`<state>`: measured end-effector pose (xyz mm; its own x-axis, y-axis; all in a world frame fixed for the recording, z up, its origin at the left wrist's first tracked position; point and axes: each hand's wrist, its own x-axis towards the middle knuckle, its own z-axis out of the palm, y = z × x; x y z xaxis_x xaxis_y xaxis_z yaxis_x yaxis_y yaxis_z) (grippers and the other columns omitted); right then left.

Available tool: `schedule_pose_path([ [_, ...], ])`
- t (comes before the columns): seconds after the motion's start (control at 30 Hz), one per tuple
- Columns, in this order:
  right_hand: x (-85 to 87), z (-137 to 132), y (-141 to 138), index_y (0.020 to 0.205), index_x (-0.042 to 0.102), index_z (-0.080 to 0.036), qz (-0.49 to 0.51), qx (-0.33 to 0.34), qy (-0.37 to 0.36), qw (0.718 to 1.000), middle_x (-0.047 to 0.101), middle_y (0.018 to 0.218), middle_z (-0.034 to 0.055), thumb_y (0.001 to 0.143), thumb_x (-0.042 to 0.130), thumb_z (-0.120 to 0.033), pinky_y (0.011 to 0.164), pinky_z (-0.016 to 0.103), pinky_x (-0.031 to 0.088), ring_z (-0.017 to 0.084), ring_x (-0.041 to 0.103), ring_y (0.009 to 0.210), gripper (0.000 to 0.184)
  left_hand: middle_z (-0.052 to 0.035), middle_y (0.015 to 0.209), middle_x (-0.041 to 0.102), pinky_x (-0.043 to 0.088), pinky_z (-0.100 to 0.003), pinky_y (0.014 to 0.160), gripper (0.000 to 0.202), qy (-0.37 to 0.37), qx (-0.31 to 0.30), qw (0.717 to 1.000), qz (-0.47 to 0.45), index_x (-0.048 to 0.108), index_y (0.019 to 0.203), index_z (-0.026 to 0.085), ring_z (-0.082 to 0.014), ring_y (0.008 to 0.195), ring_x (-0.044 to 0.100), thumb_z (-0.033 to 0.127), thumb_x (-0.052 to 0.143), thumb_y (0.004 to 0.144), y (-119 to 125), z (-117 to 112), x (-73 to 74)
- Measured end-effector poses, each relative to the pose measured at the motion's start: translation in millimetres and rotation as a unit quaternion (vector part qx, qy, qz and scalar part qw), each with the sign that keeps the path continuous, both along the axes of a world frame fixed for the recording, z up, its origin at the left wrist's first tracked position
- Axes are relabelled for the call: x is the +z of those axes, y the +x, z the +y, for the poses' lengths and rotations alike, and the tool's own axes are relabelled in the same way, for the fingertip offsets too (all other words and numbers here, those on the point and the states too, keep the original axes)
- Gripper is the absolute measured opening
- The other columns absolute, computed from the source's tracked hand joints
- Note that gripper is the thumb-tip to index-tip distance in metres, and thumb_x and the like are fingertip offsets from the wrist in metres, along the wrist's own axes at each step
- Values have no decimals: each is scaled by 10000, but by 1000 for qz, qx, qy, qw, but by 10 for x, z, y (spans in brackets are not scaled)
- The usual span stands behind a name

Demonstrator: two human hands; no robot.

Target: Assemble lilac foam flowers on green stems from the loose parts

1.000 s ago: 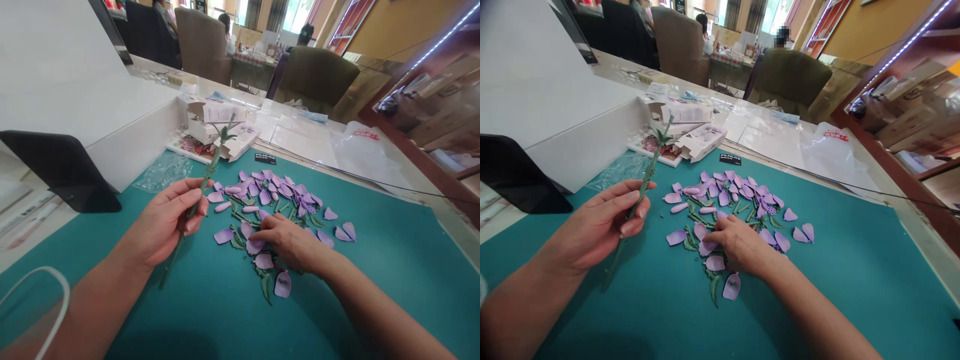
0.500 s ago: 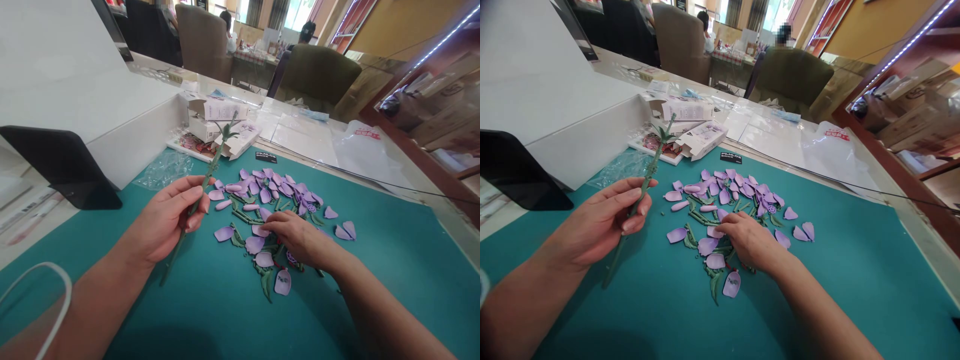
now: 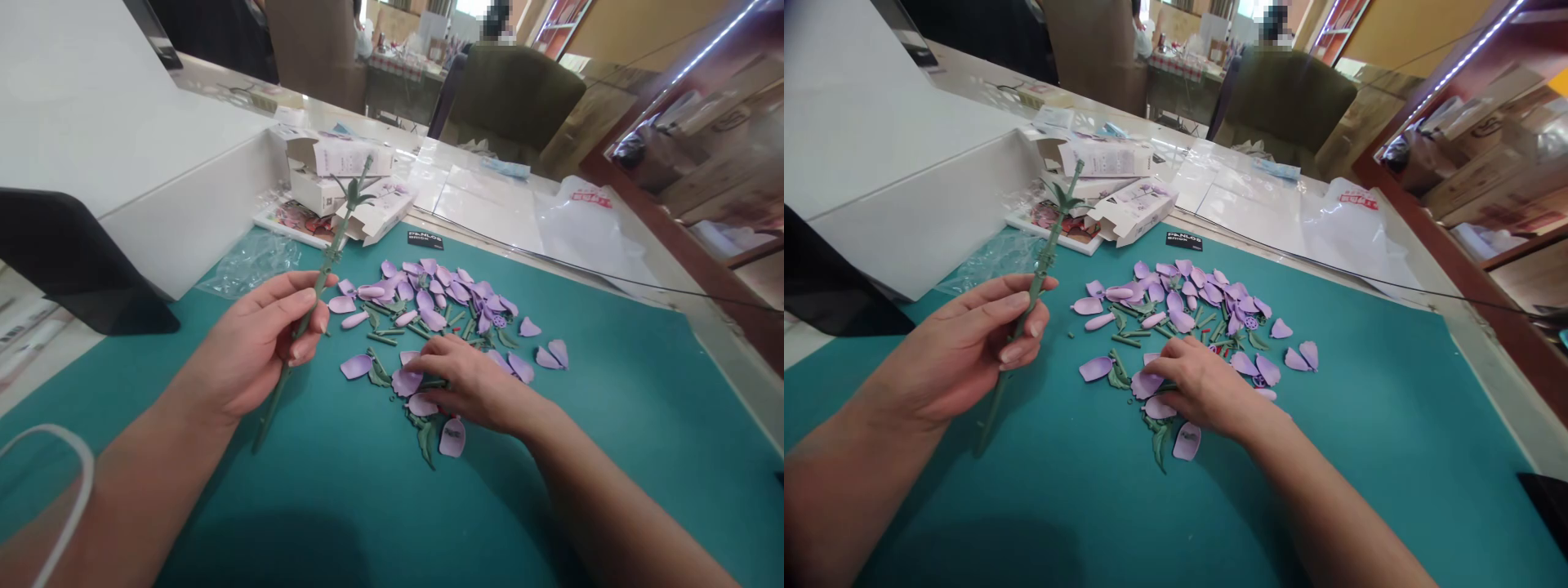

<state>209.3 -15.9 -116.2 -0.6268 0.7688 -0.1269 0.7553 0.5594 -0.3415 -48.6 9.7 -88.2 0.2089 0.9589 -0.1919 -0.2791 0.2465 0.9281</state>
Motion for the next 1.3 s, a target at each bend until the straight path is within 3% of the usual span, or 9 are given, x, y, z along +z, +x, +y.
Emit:
schedule_pose_path([
  [0.13,-119,58,-81,996,694,-184,-3,4,37,999,620,961,91,865,596,-166,751,331,453,202,542,865,164,32,606,556,303,-174,390,147,5,1,1000,8,640,966,184,-45,402,414,208,592,829,6,0,3],
  [0.33,-225,209,-45,892,697,-176,-19,-50,107,993,613,870,84,941,477,-207,694,298,431,188,537,813,228,32,610,557,313,-173,392,143,6,-3,1000,3,637,972,186,-47,405,417,209,586,841,0,3,6],
  [0.53,-187,154,41,1069,675,-197,20,-139,132,981,640,975,104,947,441,-227,718,333,459,223,572,886,265,29,596,555,317,-163,368,143,11,3,1000,3,651,951,182,-47,381,417,196,575,831,-8,25,-34],
  [0.63,-96,71,70,1017,688,-194,54,-149,105,982,656,918,87,935,449,-201,694,315,458,205,589,843,253,26,590,560,323,-161,358,141,13,6,1000,7,659,939,188,-51,374,422,193,573,827,-15,35,-63],
  [0.77,35,-43,83,884,693,-204,73,-138,45,987,670,850,50,895,501,-161,662,279,448,175,606,801,198,26,586,559,327,-161,359,150,9,5,1000,10,669,938,194,-50,373,422,185,565,830,-10,35,-64],
  [0.93,63,-175,61,877,677,-194,65,-82,0,994,667,857,51,857,554,-135,666,273,444,168,596,792,138,26,582,556,320,-160,360,148,11,6,1000,9,668,934,185,-48,371,414,187,569,825,12,43,-67],
  [1.07,-52,-227,-36,1005,657,-180,16,-59,19,998,644,943,80,799,630,-125,694,296,440,203,579,860,216,26,589,559,321,-157,362,158,8,4,1000,7,656,955,175,-47,375,416,191,578,819,14,38,-68],
  [1.2,-172,-207,-93,864,669,-168,-32,-45,66,996,636,871,80,816,617,-157,663,290,419,197,555,793,71,26,591,561,318,-156,357,151,1,10,1000,7,645,948,171,-47,371,414,185,569,818,19,30,-54],
  [1.3,-185,-168,1,814,657,-172,-14,-59,101,993,644,817,76,884,542,-182,675,288,422,187,560,768,136,29,584,557,315,-157,357,148,3,11,1000,9,652,939,176,-46,367,412,176,557,825,24,30,-45],
])
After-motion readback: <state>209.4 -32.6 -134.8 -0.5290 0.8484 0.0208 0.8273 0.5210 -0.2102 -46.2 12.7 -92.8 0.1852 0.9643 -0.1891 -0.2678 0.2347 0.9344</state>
